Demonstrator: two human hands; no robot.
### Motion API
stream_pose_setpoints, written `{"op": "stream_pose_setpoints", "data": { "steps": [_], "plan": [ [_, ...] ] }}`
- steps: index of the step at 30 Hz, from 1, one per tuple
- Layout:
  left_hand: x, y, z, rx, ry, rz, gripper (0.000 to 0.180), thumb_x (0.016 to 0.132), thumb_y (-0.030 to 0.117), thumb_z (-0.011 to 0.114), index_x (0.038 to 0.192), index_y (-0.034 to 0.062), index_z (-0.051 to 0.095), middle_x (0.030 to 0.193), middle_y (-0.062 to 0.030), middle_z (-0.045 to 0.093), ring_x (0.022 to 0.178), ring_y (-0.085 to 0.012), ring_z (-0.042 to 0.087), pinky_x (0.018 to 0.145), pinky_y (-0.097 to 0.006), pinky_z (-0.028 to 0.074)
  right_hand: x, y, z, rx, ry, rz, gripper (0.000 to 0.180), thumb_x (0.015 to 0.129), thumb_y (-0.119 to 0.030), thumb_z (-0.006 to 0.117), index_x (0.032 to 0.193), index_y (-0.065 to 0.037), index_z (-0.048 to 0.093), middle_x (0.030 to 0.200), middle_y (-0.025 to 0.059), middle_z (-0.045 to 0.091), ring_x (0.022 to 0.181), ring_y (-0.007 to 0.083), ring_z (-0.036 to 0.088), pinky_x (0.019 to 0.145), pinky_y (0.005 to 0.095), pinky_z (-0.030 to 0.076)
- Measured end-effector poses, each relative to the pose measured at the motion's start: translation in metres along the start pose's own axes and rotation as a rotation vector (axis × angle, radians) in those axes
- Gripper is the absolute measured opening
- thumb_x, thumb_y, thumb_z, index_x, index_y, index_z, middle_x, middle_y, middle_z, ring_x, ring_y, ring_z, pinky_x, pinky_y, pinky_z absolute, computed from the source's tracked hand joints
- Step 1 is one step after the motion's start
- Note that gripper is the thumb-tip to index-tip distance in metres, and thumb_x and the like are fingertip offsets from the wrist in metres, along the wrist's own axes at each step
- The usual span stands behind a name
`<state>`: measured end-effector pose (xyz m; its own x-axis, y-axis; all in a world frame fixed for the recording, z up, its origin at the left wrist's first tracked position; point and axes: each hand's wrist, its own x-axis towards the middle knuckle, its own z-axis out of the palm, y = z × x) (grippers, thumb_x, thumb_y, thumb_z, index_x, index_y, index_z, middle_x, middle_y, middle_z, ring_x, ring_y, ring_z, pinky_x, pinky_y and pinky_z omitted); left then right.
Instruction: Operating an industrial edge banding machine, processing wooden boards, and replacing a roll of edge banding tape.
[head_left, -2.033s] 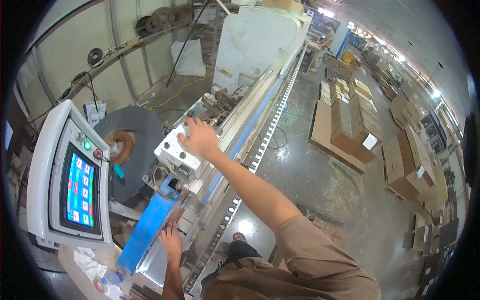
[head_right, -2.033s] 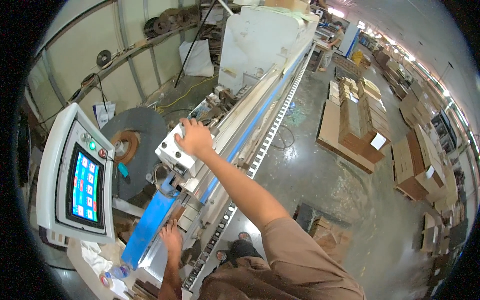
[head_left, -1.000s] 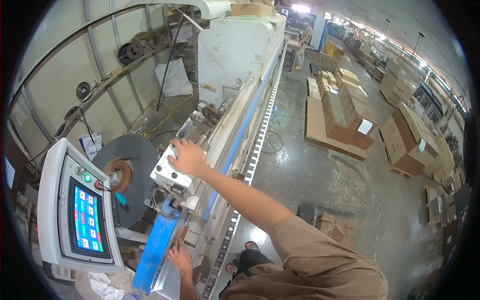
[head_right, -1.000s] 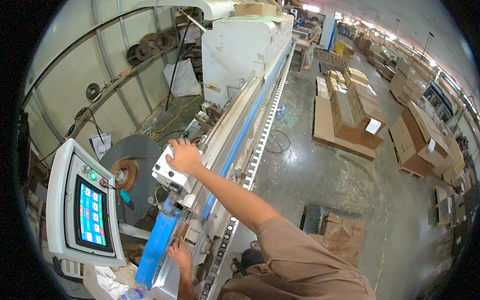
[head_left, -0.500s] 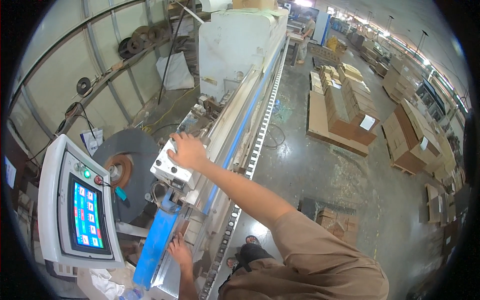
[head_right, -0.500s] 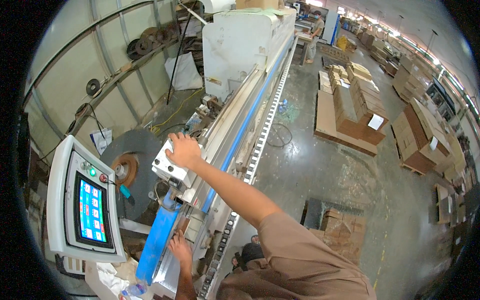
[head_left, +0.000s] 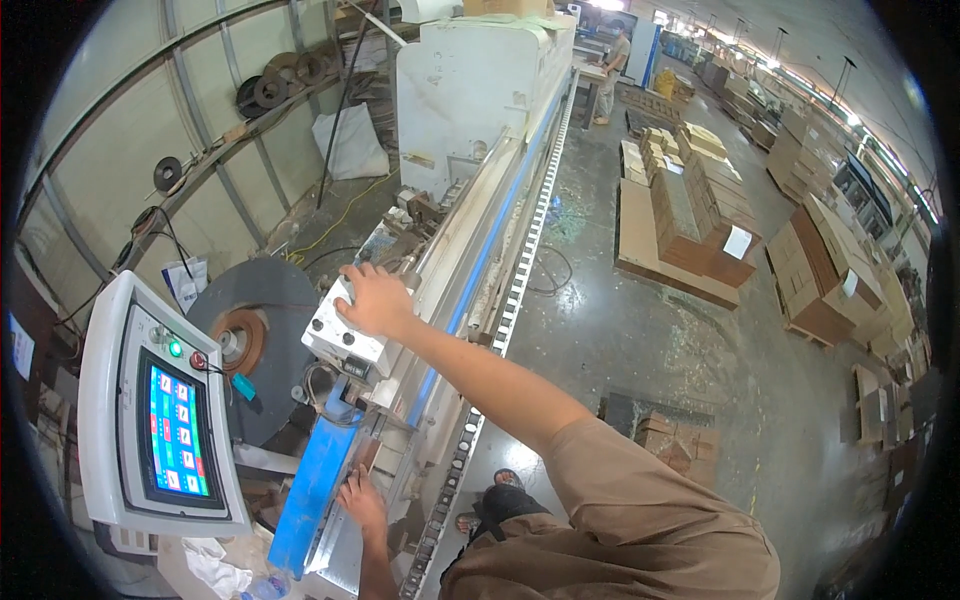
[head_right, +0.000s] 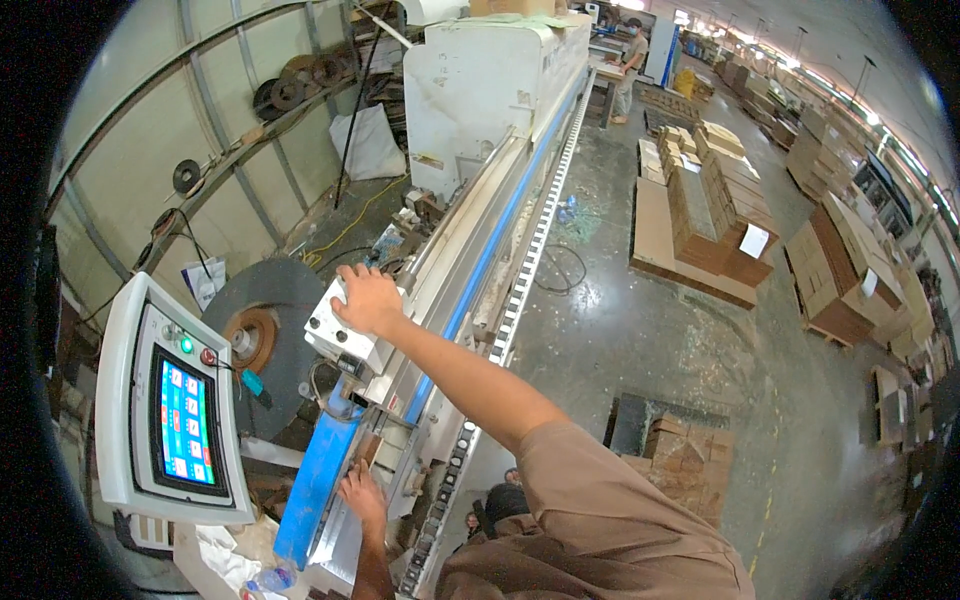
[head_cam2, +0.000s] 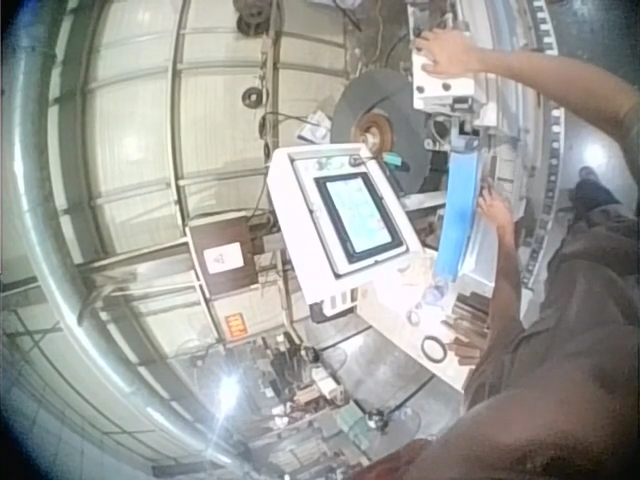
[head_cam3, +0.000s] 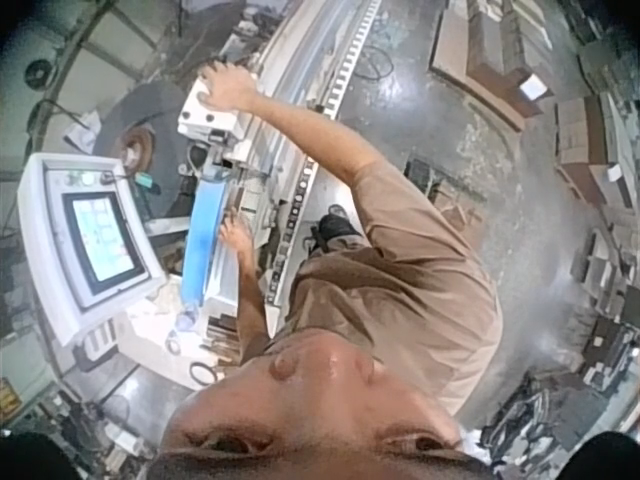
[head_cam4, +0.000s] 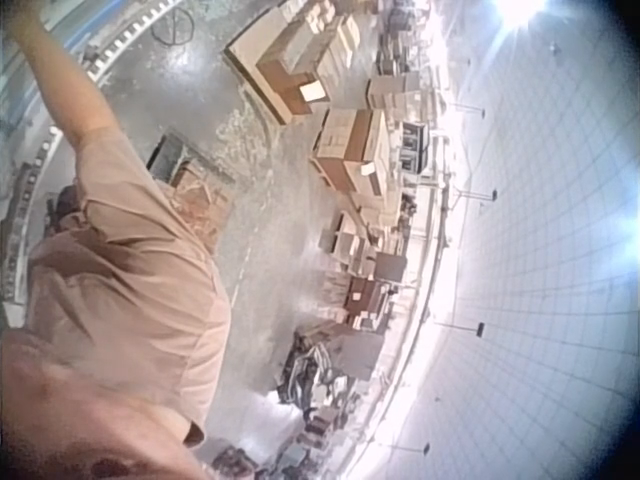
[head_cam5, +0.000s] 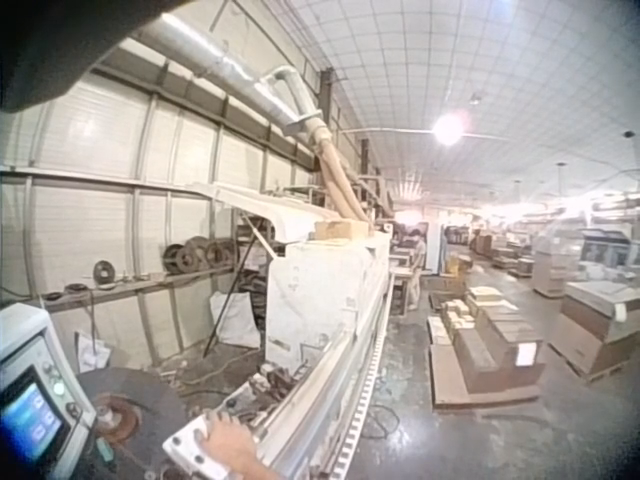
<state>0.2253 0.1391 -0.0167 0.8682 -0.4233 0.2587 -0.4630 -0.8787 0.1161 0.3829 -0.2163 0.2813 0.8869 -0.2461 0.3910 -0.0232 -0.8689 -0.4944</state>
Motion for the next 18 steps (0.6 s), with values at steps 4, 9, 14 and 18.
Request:
{"op": "stream_pose_setpoints", "data": {
  "steps": [4, 9, 14, 18],
  "plan": [
    [-0.006, 0.006, -0.014, 0.020, -0.004, -0.007, 0.073, 0.074, 0.013, 0.080, 0.145, 0.0118, 0.063, 0.138, -0.0091, 0.064, 0.118, -0.0337, 0.057, 0.104, -0.053, 0.040, -0.005, -0.005, 0.003, 0.012, -0.010, 0.007, 0.062, 0.093, -0.046, 0.066, 0.143, -0.011, 0.058, 0.127, 0.0192, 0.065, 0.121, 0.0387, 0.064, 0.102, 0.0509, 0.052],
    [0.000, 0.003, -0.003, 0.078, 0.070, 0.028, 0.064, 0.084, 0.011, 0.069, 0.148, 0.0155, 0.063, 0.134, -0.0049, 0.067, 0.113, -0.0311, 0.060, 0.097, -0.051, 0.046, 0.005, 0.012, 0.023, 0.032, 0.048, -0.029, 0.064, 0.091, -0.046, 0.065, 0.142, -0.008, 0.059, 0.137, 0.0229, 0.065, 0.130, 0.0394, 0.062, 0.107, 0.0523, 0.051],
    [0.012, -0.002, 0.010, 0.055, 0.068, -0.002, 0.064, 0.081, 0.009, 0.069, 0.144, 0.0150, 0.066, 0.133, -0.0026, 0.067, 0.113, -0.0286, 0.059, 0.098, -0.048, 0.044, 0.012, 0.001, 0.002, -0.069, -0.039, 0.005, 0.067, 0.092, -0.051, 0.066, 0.145, -0.011, 0.060, 0.131, 0.0205, 0.068, 0.122, 0.0392, 0.065, 0.104, 0.0514, 0.053],
    [0.015, 0.009, 0.003, 0.064, 0.033, -0.039, 0.060, 0.083, 0.009, 0.066, 0.143, 0.0157, 0.067, 0.133, -0.0014, 0.067, 0.111, -0.0269, 0.059, 0.096, -0.047, 0.043, 0.012, 0.006, 0.009, -0.098, 0.007, -0.019, 0.068, 0.092, -0.051, 0.066, 0.148, -0.015, 0.058, 0.139, 0.0175, 0.065, 0.125, 0.0402, 0.063, 0.106, 0.0505, 0.052]
  ]
}}
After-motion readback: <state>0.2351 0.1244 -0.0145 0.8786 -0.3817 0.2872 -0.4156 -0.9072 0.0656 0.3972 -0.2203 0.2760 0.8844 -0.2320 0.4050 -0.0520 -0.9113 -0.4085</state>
